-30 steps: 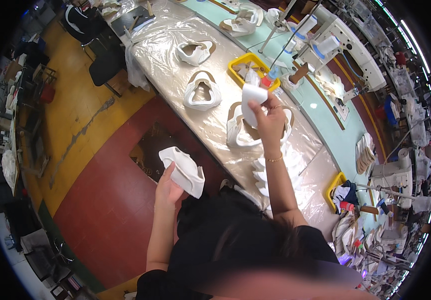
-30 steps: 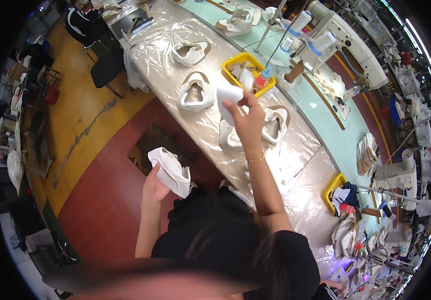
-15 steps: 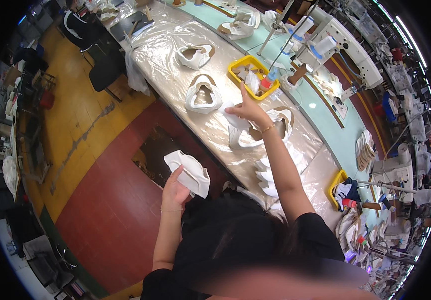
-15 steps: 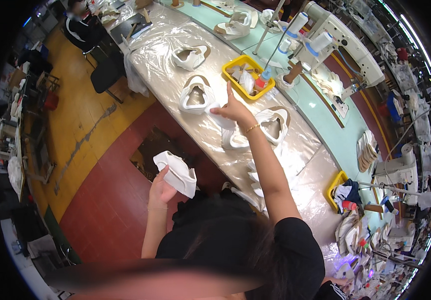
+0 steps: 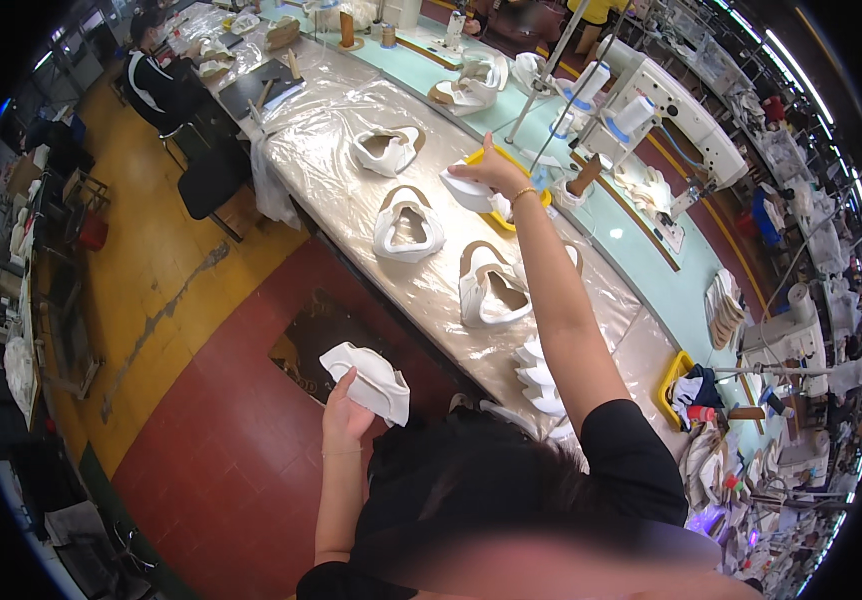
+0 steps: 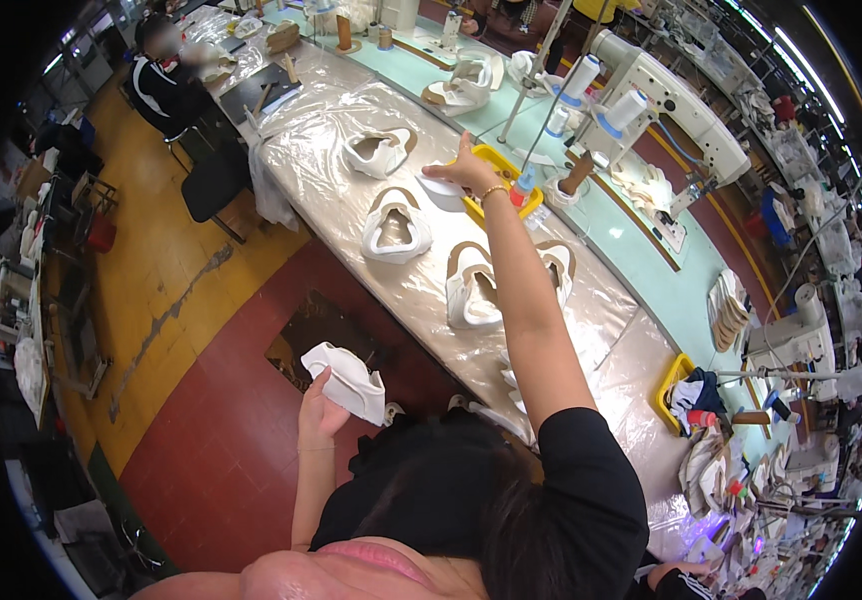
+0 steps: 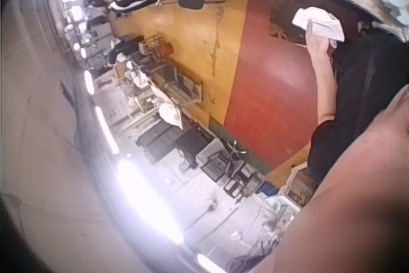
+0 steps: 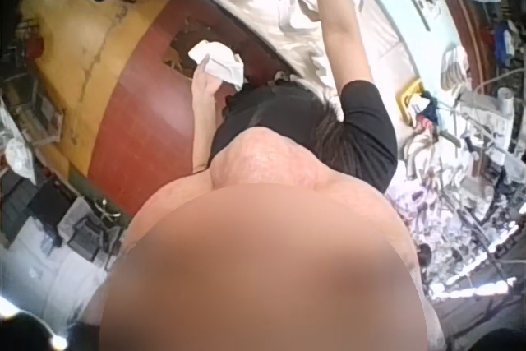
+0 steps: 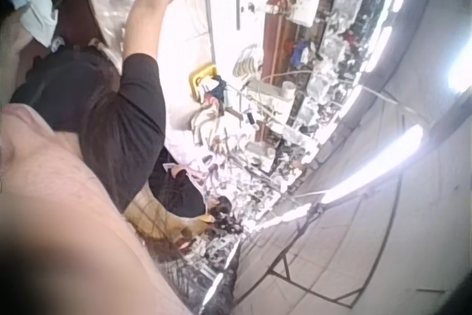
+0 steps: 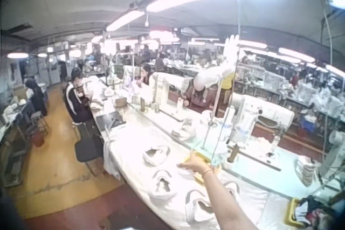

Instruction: The person handles white fabric pieces on a worktable, folds and aligns them, then moves to a cutting table to place small rectangular inserts into a white garment shell. The person continues to position and press the inserts into place.

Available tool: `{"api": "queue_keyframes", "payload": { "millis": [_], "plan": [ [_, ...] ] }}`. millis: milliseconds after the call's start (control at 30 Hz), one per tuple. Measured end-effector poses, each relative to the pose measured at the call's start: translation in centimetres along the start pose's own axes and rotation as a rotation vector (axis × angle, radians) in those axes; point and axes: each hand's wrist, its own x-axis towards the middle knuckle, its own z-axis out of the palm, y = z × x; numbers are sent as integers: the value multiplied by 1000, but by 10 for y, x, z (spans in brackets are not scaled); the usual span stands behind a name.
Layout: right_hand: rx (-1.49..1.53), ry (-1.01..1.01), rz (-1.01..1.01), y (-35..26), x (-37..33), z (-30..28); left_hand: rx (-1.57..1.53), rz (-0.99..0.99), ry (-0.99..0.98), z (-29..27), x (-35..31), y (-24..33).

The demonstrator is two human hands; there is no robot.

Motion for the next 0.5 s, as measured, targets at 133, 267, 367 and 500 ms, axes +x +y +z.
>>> {"api": "queue_keyframes", "payload": {
  "millis": [133, 267, 367, 500],
  "plan": [
    [29, 88, -84, 8, 7, 14, 44, 18, 37, 6, 4, 8],
    [77, 122, -102, 10, 15, 19, 50, 17, -64, 11, 10, 14],
    [36, 105, -85, 7, 19, 14, 52, 11, -68, 8, 12, 16],
    [105, 52, -67, 1, 20, 11, 80, 37, -152, 3, 11, 16]
  ]
}}
